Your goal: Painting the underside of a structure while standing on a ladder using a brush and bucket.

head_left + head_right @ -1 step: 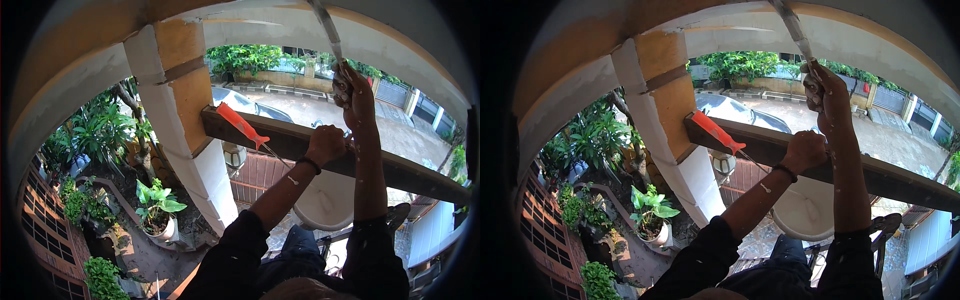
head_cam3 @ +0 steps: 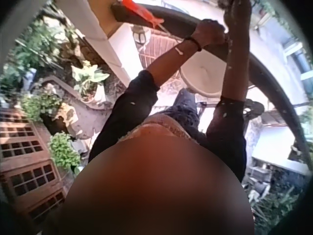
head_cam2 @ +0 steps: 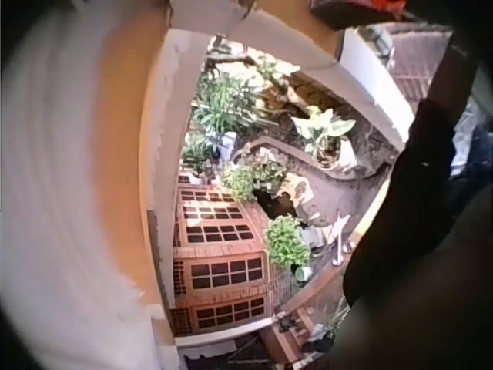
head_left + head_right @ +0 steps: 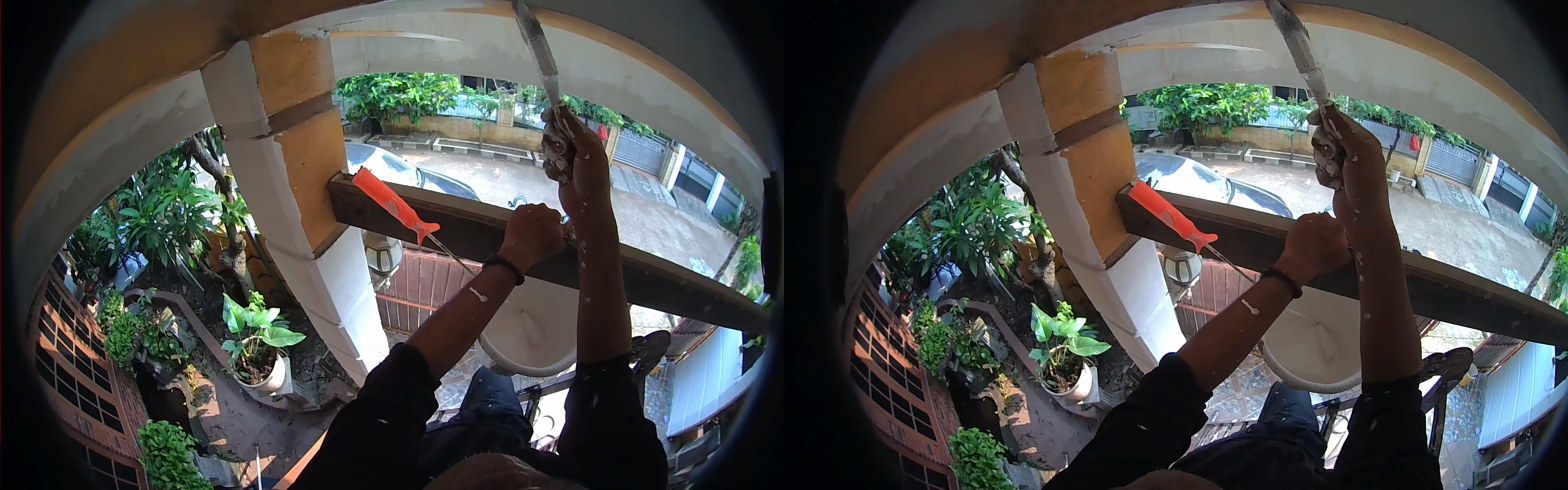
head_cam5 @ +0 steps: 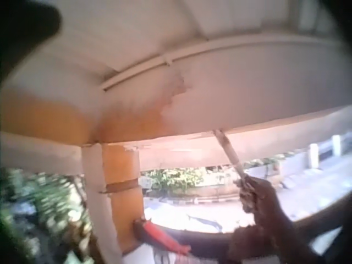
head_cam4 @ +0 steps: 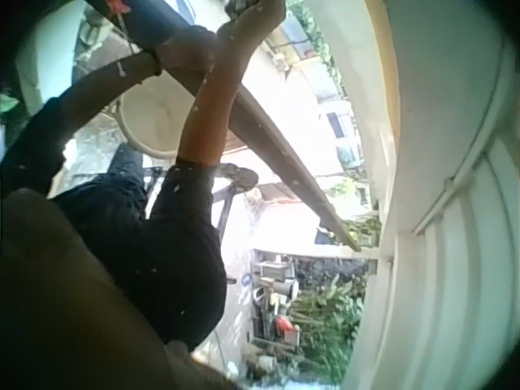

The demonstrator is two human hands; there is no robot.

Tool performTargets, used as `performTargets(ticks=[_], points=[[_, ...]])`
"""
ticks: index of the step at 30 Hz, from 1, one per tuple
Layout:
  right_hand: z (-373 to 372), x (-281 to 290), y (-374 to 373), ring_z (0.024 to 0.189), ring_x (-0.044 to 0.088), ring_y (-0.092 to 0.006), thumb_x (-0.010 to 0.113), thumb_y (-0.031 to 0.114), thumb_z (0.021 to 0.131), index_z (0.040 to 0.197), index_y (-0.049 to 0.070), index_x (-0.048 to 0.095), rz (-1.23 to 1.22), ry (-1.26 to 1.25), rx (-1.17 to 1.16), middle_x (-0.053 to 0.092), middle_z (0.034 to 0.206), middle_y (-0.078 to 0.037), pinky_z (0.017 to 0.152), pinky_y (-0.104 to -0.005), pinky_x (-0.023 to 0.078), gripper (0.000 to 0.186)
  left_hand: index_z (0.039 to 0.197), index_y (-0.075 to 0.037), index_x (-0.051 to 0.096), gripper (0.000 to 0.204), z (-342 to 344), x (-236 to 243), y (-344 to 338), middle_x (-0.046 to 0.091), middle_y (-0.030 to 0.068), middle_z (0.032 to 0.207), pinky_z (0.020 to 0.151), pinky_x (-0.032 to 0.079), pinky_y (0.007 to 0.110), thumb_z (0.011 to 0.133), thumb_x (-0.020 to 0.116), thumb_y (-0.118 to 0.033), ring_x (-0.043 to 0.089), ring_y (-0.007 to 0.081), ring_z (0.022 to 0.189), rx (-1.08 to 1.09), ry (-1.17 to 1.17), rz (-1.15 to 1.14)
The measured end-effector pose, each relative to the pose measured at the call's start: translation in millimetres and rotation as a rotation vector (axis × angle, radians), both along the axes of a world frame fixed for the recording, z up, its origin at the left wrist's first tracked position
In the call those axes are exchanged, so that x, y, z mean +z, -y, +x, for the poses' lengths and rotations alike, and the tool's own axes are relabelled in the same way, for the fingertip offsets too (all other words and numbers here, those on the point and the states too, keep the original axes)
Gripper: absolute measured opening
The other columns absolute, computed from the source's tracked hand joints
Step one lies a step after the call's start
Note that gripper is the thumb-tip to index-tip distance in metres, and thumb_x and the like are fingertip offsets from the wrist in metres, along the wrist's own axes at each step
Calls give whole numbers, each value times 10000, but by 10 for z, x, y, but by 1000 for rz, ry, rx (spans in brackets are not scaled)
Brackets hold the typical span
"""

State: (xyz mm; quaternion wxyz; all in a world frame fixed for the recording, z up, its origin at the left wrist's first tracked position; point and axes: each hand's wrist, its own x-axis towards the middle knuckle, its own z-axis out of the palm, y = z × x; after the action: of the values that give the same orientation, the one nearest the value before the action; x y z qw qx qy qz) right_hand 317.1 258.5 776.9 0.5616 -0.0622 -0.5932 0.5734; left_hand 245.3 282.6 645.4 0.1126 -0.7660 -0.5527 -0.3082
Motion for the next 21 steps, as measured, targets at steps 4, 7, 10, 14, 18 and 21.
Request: performTargets(ticks=[4,7,10,14,18,21], points=[[-317,-15,-1,468,294,-27,588,385,1002,1002,74,633,-9,182,-45,390,639,85,417,-223,207,314,878,-117,724,314,24,-191,-158,726,130,921,869,530,402,865,617,-412,702,277,933,-93,19,238],[-779,167,-86,486,275,-37,615,404,984,977,64,675,4,321,-30,403,629,85,448,-246,200,346,904,-148,719,268,-77,-268,-224,729,78,961,876,528,395,843,661,-403,690,237,980,-64,8,320],[-661,384,-266,498,271,-35,628,410,975,990,65,693,64,258,-95,418,632,89,465,-251,191,352,972,-107,698,331,42,-26,-16,724,116,940,894,522,417,888,634,-421,688,300,960,-52,-122,135],[-200,398,-369,489,281,-27,608,376,990,1000,74,687,62,165,-214,419,639,95,453,-229,206,312,846,-67,708,371,25,53,39,712,183,873,850,538,440,899,608,-420,699,327,899,-25,-31,27],[161,-93,-449,474,313,-20,571,367,1012,1040,80,647,-9,-22,-102,393,636,86,423,-210,214,298,834,-51,709,376,63,78,35,707,201,855,841,542,444,868,625,-416,702,329,881,-2,9,-8],[101,-295,-521,462,315,-21,577,365,1016,1040,81,624,-66,14,-91,406,638,78,412,-211,215,289,884,-59,712,367,102,139,88,716,179,894,867,535,429,865,629,-416,697,318,918,-6,-31,-74]])
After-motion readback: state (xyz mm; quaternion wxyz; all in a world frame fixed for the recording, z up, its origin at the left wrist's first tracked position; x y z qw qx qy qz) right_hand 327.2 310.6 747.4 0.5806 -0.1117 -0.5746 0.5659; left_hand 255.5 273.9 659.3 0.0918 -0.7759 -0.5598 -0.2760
